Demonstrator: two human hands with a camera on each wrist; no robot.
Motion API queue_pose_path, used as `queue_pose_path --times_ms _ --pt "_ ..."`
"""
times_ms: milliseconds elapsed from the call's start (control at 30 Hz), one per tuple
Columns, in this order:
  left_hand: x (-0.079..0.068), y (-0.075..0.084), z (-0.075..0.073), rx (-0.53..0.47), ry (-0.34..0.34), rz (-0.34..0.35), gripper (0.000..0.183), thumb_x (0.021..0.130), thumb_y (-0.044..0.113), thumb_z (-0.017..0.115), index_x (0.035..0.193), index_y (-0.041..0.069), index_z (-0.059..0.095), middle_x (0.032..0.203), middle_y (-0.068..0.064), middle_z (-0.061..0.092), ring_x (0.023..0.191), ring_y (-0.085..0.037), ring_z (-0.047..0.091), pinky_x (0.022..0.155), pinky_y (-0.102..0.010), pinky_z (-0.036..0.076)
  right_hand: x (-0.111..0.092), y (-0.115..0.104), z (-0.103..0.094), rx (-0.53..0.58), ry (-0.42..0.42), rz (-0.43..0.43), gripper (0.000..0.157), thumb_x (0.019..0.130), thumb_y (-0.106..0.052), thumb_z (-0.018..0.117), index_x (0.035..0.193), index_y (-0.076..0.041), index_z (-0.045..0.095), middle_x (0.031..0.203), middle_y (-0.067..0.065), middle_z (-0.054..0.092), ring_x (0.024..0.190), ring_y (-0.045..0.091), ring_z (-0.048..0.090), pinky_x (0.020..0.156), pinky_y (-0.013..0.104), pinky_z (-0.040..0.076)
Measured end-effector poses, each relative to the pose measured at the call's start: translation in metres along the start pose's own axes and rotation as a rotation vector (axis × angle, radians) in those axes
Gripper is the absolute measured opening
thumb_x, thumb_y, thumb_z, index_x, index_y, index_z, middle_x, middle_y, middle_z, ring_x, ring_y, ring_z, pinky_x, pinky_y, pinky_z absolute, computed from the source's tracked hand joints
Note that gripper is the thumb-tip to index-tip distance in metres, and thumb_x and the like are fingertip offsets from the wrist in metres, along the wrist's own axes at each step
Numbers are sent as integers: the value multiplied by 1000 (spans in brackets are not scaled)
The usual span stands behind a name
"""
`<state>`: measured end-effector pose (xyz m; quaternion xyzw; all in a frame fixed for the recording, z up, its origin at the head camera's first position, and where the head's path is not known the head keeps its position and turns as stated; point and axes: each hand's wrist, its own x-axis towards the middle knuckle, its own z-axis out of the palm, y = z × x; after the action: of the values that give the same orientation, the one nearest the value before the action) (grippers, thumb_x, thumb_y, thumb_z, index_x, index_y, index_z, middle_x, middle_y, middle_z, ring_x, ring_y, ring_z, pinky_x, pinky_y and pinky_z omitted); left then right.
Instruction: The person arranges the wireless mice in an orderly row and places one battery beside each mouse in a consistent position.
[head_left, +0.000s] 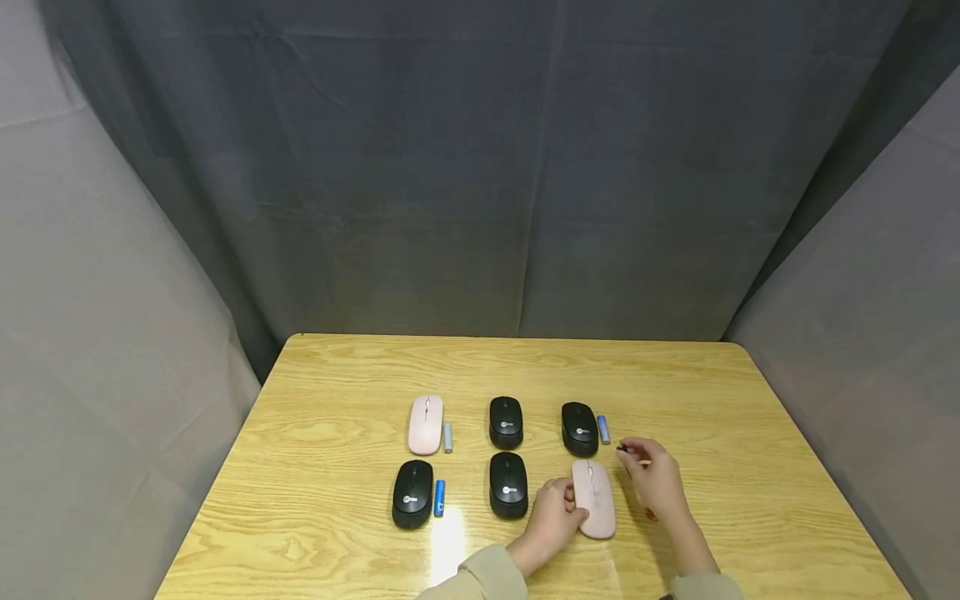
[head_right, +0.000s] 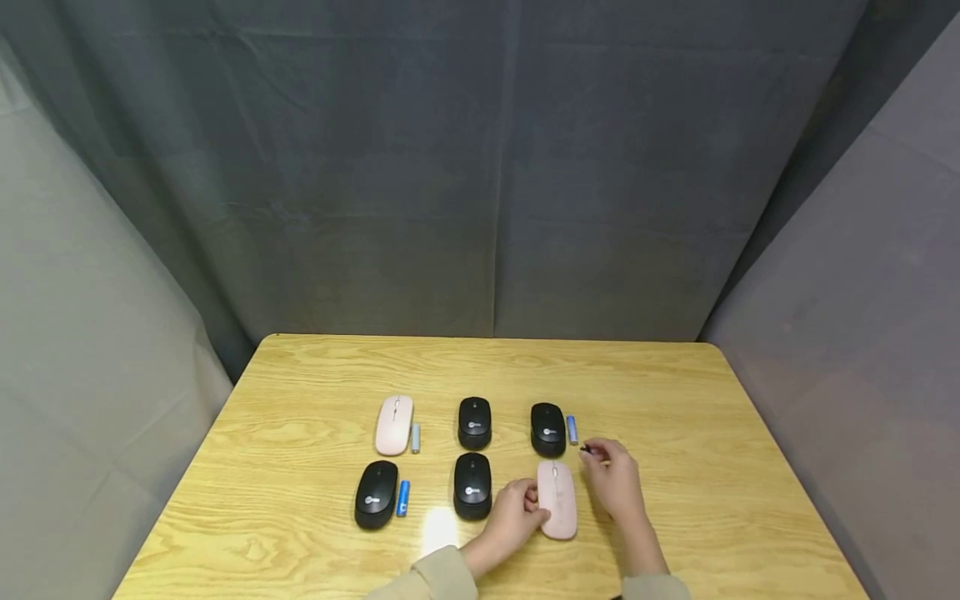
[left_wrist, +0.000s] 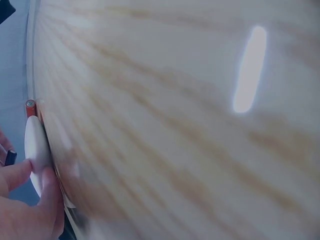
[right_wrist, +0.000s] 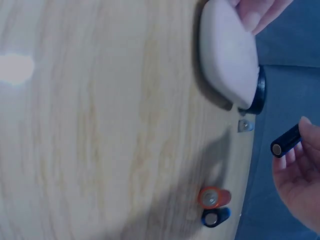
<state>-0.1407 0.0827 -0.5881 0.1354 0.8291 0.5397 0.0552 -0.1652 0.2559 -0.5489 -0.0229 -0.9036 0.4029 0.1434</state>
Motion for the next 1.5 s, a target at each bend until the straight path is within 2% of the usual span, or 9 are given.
queue_pose_path --times_ms 133,267,500,1000,1500 --pt "1 0 0 -5 -5 -4 33 71 -4 71 101 -9 58 76 -2 50 65 -4 49 58 -14 43 0 -8 -2 38 14 107 20 83 -6 65 100 6 64 87 15 63 75 16 57 60 15 46" --pt "1 1 0 -3 -6 -4 34 71 -4 71 102 -9 58 76 -3 51 65 -4 50 58 -14 43 -3 -10 -2 72 1 202 22 85 -10 64 100 6 64 89 17 63 69 9 54 58 15 45" --pt "1 0 0 4 2 -8 32 71 -3 71 100 -8 58 75 -1 51 65 -3 49 58 -15 42 -10 -5 1 69 -42 302 23 85 -11 62 100 7 63 88 15 63 72 11 55 57 18 45" --pt "0 1 -1 -9 -4 -15 33 71 -3 71 101 -8 58 76 -2 51 65 -5 49 58 -15 42 -21 -1 9 -35 -95 315 23 80 -8 64 94 10 63 75 10 63 65 14 54 53 21 43" --pt "1 0 -1 -13 -11 -15 34 71 -3 71 103 -9 58 77 -4 53 65 -4 49 58 -15 43 -25 5 13 -181 -118 272 23 78 -12 65 88 9 64 69 6 61 63 18 56 55 33 43"
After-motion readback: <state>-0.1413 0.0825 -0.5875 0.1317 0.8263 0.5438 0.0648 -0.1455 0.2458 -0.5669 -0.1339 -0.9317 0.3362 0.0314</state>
